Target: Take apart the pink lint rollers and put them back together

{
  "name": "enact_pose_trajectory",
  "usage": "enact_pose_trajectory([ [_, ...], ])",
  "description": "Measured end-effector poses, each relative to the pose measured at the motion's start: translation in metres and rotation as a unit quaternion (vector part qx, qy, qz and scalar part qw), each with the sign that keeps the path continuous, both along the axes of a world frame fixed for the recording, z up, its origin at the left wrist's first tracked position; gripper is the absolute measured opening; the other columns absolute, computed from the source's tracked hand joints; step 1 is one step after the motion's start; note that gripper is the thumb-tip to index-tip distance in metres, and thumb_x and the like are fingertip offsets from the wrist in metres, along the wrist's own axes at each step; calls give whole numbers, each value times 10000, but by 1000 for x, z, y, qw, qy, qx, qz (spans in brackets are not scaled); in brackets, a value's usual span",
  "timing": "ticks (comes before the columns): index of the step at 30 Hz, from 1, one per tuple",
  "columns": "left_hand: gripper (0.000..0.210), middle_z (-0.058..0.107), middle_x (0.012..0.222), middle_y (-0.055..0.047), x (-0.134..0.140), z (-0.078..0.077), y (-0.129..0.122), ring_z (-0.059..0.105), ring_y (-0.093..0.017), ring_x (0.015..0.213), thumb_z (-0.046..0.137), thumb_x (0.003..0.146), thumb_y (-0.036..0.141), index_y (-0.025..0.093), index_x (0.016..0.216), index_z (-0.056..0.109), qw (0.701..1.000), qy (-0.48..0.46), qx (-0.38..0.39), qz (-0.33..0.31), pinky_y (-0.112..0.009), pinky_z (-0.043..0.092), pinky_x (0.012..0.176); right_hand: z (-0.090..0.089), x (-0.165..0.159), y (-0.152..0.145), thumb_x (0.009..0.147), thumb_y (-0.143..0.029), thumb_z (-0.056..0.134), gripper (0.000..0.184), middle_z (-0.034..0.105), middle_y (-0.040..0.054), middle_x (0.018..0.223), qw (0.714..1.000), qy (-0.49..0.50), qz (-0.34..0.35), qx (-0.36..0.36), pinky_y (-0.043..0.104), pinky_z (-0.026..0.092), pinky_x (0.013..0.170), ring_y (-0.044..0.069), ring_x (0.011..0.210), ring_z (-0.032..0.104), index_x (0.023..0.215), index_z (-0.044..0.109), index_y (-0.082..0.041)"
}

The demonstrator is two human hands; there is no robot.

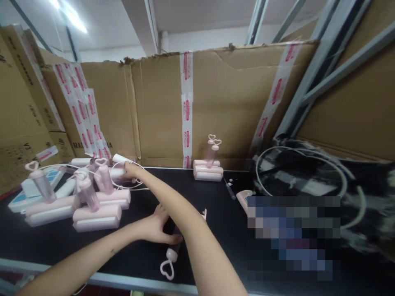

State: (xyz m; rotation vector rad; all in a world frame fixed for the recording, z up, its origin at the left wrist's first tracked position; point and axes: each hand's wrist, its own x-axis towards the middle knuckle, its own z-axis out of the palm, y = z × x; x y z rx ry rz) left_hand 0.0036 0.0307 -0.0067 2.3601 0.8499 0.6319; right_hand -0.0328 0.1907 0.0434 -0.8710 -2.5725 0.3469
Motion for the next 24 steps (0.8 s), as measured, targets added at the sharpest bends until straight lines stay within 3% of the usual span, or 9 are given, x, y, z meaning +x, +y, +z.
enact_pose_trajectory([
  [3, 664, 308, 1346, -134, 2, 0, -2, 244, -371, 1254, 654, 660, 367, 232, 1270, 431, 999, 31, 19, 11, -539, 208, 1031, 7, 18, 2, 560, -419, 774, 588, 608, 109, 1007, 999, -4, -39, 19, 295, 449, 753, 245, 924, 583, 1025, 588, -110],
  [6, 467, 341, 1278, -98, 4, 1, -3, 240, -335, 1255, 650, 647, 281, 254, 1100, 544, 998, 38, 49, 12, -511, 196, 1043, 22, 64, -8, 601, -430, 740, 529, 580, 95, 1032, 995, 6, -82, 48, 299, 424, 816, 232, 965, 562, 1020, 597, -142],
  [9, 382, 355, 1237, -76, 0, 6, -2, 252, -308, 1246, 643, 634, 243, 250, 1005, 552, 997, 39, 60, 17, -480, 233, 1035, 30, 131, -30, 663, -429, 693, 552, 553, 100, 1083, 989, 15, -137, 60, 285, 412, 848, 199, 962, 561, 1107, 545, -138],
  [12, 272, 377, 1182, -62, -7, 13, -2, 308, -285, 1197, 604, 669, 245, 242, 934, 540, 995, 64, 72, 18, -453, 296, 1001, 27, 202, -59, 726, -445, 628, 550, 559, 128, 1103, 978, 3, -203, 42, 298, 424, 836, 215, 978, 557, 1146, 506, -109],
  [16, 419, 394, 1154, -77, -17, 23, -6, 357, -282, 1129, 584, 621, 158, 222, 1020, 477, 985, 144, 97, 5, -435, 362, 937, 14, 271, -91, 677, -480, 656, 551, 621, 111, 1002, 966, -61, -249, -28, 304, 464, 725, 232, 845, 609, 1092, 552, -134],
  [18, 488, 417, 1129, -75, -20, 28, -8, 394, -276, 1076, 609, 612, 187, 215, 1071, 446, 983, 162, 84, 5, -435, 380, 906, 9, 291, -101, 641, -481, 681, 567, 632, 116, 996, 961, -93, -252, -68, 316, 476, 712, 246, 831, 619, 1082, 569, -142],
  [21, 492, 438, 1115, -57, -20, 32, -5, 418, -257, 1046, 628, 673, 335, 239, 1119, 444, 988, 139, 61, 19, -439, 361, 918, 3, 302, -110, 559, -508, 732, 733, 590, 153, 1120, 954, -131, -255, -86, 403, 451, 836, 327, 1011, 562, 1168, 542, -147],
  [24, 503, 430, 1170, -73, -19, 27, 3, 380, -266, 1122, 524, 772, 487, 258, 1209, 427, 989, 91, 57, 103, -460, 287, 979, -1, 296, -114, 723, -565, 587, 704, 474, 145, 1295, 973, -102, -206, -22, 438, 330, 996, 322, 1222, 398, 1289, 445, -171],
])
